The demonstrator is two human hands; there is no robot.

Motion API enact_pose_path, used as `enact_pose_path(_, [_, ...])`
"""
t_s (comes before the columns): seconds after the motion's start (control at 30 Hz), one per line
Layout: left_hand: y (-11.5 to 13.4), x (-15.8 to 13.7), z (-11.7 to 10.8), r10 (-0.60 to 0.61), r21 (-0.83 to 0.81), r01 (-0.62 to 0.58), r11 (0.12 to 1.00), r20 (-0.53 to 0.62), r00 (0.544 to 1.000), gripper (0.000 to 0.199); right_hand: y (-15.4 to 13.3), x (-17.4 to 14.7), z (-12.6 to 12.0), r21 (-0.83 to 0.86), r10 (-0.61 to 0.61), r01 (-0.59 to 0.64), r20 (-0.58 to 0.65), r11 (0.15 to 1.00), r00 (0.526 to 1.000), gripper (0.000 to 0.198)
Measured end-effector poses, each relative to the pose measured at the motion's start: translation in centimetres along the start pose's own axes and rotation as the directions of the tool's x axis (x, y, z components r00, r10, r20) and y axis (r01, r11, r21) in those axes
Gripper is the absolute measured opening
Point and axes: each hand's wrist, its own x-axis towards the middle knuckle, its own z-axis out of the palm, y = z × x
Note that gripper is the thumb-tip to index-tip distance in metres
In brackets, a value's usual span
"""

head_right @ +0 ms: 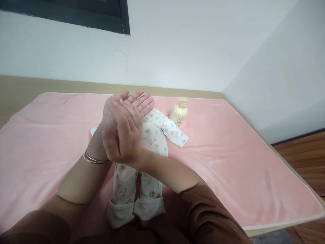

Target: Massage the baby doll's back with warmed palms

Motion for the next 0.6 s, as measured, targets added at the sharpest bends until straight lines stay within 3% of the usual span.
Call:
enact_pose_path(0.2, [0.4, 1.9, -0.5, -0.095, -0.067, 0.09, 0.994, -0.083, 0.992, 0.038, 0.6, -0.6, 0.5, -0.094, -0.077, 0.091, 0.148, 0.991, 0.986, 0.057])
enact_pose_path(0.37, [-0.2, 2.7, -1.1, -0.117, -0.138, 0.105, 0.985, -0.076, 0.99, 0.036, 1.6, 0.0, 0.8, -0.062, -0.104, 0.108, 0.071, 0.992, 0.992, 0.05])
enact_pose_path(0.5, [-1.1, 2.7, -0.9, -0.153, -0.163, 0.141, 0.977, -0.07, 0.986, 0.034, 1.7, -0.2, 0.9, -0.025, -0.124, 0.128, 0.126, 0.992, 0.984, 0.041])
enact_pose_path(0.6, [-1.4, 2.8, -0.6, -0.191, -0.18, 0.177, 0.968, -0.065, 0.979, 0.031, 1.4, -0.6, 1.1, -0.031, -0.117, 0.12, 0.086, 0.992, 0.989, 0.036])
